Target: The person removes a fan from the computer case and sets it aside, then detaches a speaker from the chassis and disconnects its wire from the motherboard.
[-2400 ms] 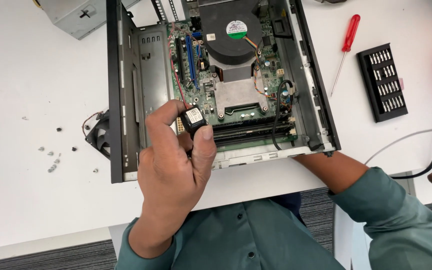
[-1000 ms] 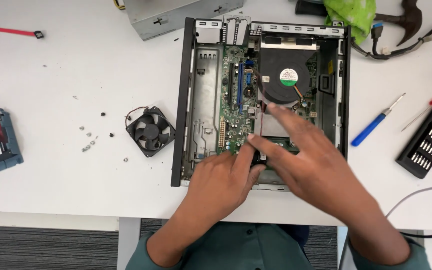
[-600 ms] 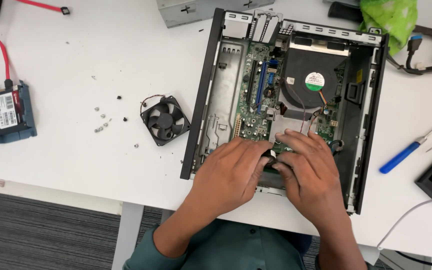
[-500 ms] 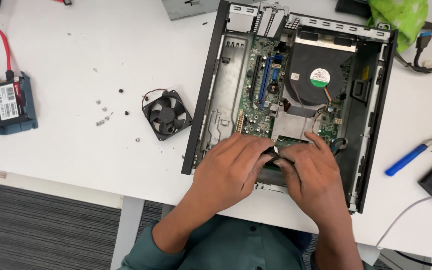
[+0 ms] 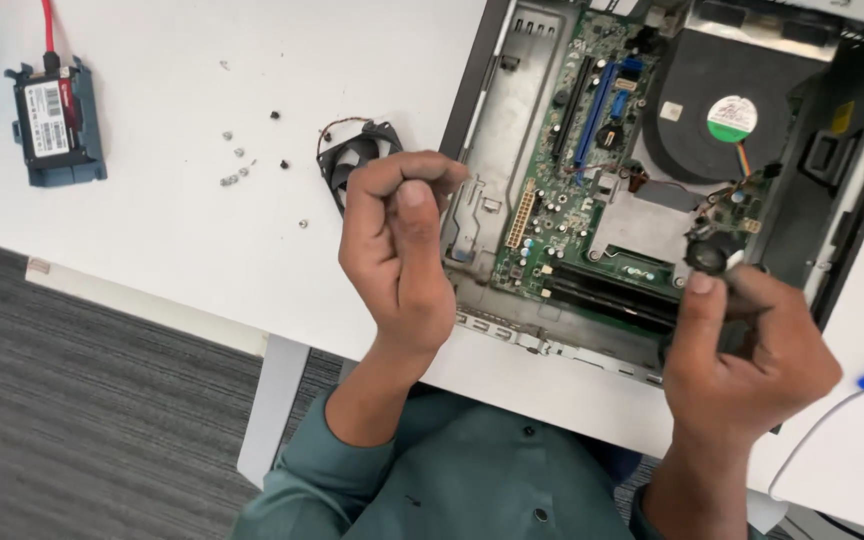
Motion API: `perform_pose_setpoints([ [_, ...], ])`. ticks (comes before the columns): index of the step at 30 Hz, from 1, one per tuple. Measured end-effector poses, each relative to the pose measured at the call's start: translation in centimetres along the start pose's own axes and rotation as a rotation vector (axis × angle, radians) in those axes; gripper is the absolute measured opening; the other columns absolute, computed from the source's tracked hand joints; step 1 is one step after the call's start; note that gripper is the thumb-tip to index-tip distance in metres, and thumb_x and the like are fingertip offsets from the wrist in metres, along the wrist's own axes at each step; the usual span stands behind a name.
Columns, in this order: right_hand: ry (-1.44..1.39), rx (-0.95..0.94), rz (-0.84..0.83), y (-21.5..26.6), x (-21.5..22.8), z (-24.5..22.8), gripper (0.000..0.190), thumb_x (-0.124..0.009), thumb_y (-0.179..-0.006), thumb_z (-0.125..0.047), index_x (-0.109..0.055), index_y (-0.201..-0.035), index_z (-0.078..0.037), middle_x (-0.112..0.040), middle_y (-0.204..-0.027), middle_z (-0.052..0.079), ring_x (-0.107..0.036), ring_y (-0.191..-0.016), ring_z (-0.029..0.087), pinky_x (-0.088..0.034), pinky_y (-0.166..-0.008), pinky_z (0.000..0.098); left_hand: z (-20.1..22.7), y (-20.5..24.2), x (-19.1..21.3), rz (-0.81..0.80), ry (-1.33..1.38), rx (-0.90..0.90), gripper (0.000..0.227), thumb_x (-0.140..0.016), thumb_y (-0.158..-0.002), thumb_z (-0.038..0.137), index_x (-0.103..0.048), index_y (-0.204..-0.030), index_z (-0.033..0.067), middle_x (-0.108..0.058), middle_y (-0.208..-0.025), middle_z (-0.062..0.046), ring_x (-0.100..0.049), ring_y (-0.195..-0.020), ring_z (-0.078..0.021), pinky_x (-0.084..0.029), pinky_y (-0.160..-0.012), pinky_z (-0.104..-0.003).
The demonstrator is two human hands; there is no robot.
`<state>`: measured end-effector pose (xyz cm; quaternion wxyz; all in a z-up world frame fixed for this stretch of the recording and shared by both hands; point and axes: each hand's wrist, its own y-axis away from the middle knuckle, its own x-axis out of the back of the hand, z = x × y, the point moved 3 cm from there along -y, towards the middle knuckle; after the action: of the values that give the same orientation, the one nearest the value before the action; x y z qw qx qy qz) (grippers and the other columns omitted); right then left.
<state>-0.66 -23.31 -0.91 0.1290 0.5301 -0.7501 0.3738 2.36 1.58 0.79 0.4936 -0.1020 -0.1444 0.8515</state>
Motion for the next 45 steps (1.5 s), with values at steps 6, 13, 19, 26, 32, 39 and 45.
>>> perform_pose_setpoints([
  [6,-0.071,0.001,0.001,0.4,0.0,1.2,0.025,-0.073,-0.117,-0.006,-0.063,-0.102,0.011,-0.066,-0.079,0.012,-0.059,-0.063,0.008,-0.041,-0.057,0.0190,-1.4,0.0,0.6,-0.069,0.211,-0.048,0.025,-0.051,-0.124,0.024,-0.060,-0.120,0.0008,-0.069,-0.103,-0.007,-0.052,-0.082,-0.0063,-0.046,-0.079,-0.024],
  [13,-0.104,-0.024,-0.113,0.1,-0.6,1.0,0.021,-0.072,-0.118,-0.009,-0.064,-0.106,0.008,-0.066,-0.080,0.008,-0.060,-0.069,0.006,-0.043,-0.060,0.0181,-2.1,-0.5,0.9,-0.134,0.305,-0.085,0.023,-0.054,-0.122,0.025,-0.061,-0.118,0.0032,-0.070,-0.100,-0.007,-0.056,-0.083,-0.0077,-0.047,-0.079,-0.024],
  [19,-0.158,-0.067,-0.180,0.0,-1.1,0.5,0.025,-0.064,-0.123,-0.015,-0.059,-0.111,0.007,-0.063,-0.079,0.006,-0.057,-0.067,0.006,-0.041,-0.061,0.0178,-2.4,-0.9,1.8,-0.204,0.427,-0.046,0.023,-0.056,-0.121,0.024,-0.061,-0.115,0.0020,-0.069,-0.099,-0.006,-0.057,-0.085,-0.0079,-0.047,-0.084,-0.024],
  [26,-0.426,-0.069,-0.185,-0.2,-0.6,1.9,0.028,-0.051,-0.130,-0.023,-0.049,-0.116,0.001,-0.060,-0.077,0.006,-0.047,-0.057,0.006,-0.036,-0.054,0.0196,-0.1,0.2,0.2,-0.363,0.061,-0.092,0.020,-0.060,-0.113,0.026,-0.063,-0.114,0.0061,-0.064,-0.090,0.000,-0.055,-0.079,-0.0057,-0.045,-0.073,-0.022],
  [32,-0.493,-0.135,-0.141,-0.2,-0.5,1.9,0.026,-0.052,-0.128,-0.022,-0.052,-0.115,0.000,-0.060,-0.075,0.006,-0.046,-0.056,0.006,-0.037,-0.055,0.0197,0.6,1.0,-1.2,-0.641,-0.325,-0.376,0.023,-0.064,-0.116,0.030,-0.064,-0.110,0.0075,-0.068,-0.098,-0.003,-0.066,-0.093,-0.0211,-0.050,-0.084,-0.032],
  [39,-0.467,-0.167,-0.134,-0.4,-0.4,1.1,0.024,-0.055,-0.126,-0.020,-0.053,-0.112,0.000,-0.060,-0.077,0.003,-0.046,-0.058,0.005,-0.035,-0.055,0.0191,1.0,0.9,-1.7,-0.801,-0.412,-0.426,0.027,-0.063,-0.112,0.034,-0.067,-0.105,0.0072,-0.071,-0.100,-0.004,-0.068,-0.096,-0.0248,-0.051,-0.084,-0.037],
  [45,-0.452,-0.133,-0.149,-0.2,-0.5,1.8,0.026,-0.064,-0.126,-0.019,-0.056,-0.117,0.003,-0.061,-0.082,0.003,-0.055,-0.069,0.004,-0.039,-0.063,0.0178,1.8,0.1,-3.3,-1.278,-0.635,-0.161,0.057,-0.078,-0.081,0.063,-0.074,-0.091,0.0072,-0.068,-0.071,-0.011,-0.067,-0.071,-0.0350,-0.049,-0.061,-0.046],
])
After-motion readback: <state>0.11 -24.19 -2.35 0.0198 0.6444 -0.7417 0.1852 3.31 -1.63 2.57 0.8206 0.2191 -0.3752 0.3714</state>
